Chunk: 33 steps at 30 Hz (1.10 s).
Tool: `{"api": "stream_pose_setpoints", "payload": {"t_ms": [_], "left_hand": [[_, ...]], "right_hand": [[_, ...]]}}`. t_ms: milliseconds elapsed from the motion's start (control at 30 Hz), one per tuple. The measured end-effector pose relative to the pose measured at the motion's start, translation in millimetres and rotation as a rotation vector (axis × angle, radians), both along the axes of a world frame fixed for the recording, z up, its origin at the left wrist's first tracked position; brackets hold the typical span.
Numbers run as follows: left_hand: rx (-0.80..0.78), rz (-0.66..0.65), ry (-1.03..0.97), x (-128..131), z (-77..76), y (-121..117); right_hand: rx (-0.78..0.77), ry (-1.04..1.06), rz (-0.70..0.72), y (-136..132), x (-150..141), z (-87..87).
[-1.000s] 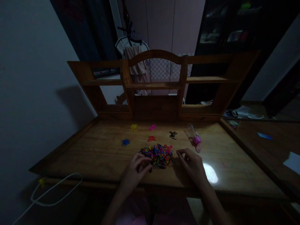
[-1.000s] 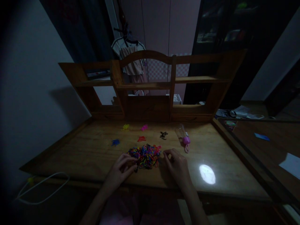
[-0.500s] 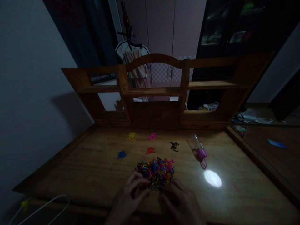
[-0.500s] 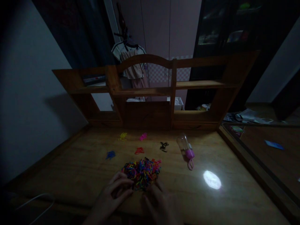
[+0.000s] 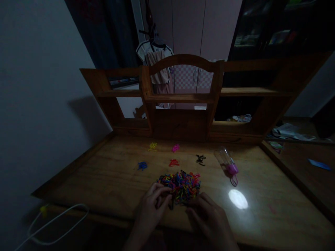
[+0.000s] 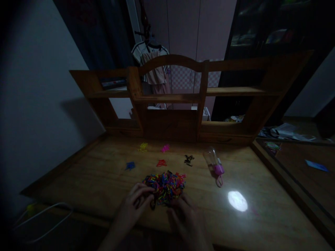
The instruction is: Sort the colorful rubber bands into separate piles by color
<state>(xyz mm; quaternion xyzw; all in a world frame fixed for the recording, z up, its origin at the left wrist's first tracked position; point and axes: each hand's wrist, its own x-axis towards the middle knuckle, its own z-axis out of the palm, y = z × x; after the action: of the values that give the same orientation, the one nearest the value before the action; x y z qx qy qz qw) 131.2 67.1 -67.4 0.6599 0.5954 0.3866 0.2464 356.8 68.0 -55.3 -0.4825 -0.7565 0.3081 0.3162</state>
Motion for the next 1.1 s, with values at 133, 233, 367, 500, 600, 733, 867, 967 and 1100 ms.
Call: {"api": "stream_pose_setpoints", "payload": {"t_ms": [133,233,367,500,600,733,867,967,1100], "left_hand": [[0.009,-0.006,-0.060,-3,1.1,-2],[0.037,-0.023,-0.089,-5,-0.4,-2],[0.059,-0.057,-0.117,-6,-0.1,-2],[0.063,-0.084,-0.131,-6,3.6,-3],[0.065,-0.101,-0.125,-6,6.1,-5],[0.060,-0.140,-0.063,-5,8.3,-8],[0.105,-0.230,0.043,0,12.2,-6],[0.173,-0.257,0.163,10,15.2,-2],[0.265,-0.246,0.281,25,15.9,1]], "right_hand": [[0.017,0.058,0.044,2,2,1.2],[0.050,0.052,0.042,3,3,-1.2],[0.109,-0.007,0.003,2,0,-4.6],[0.140,-0.077,-0.041,-1,-3,-7.1],[0.137,-0.053,-0.046,-2,-3,-6.4],[0.116,0.065,-0.069,-1,1,-1.0],[0.026,0.255,-0.192,0,7,0.5],[-0.022,0.334,-0.316,0,13,-2.1],[-0.088,0.367,-0.425,-1,17,0.3]]}}
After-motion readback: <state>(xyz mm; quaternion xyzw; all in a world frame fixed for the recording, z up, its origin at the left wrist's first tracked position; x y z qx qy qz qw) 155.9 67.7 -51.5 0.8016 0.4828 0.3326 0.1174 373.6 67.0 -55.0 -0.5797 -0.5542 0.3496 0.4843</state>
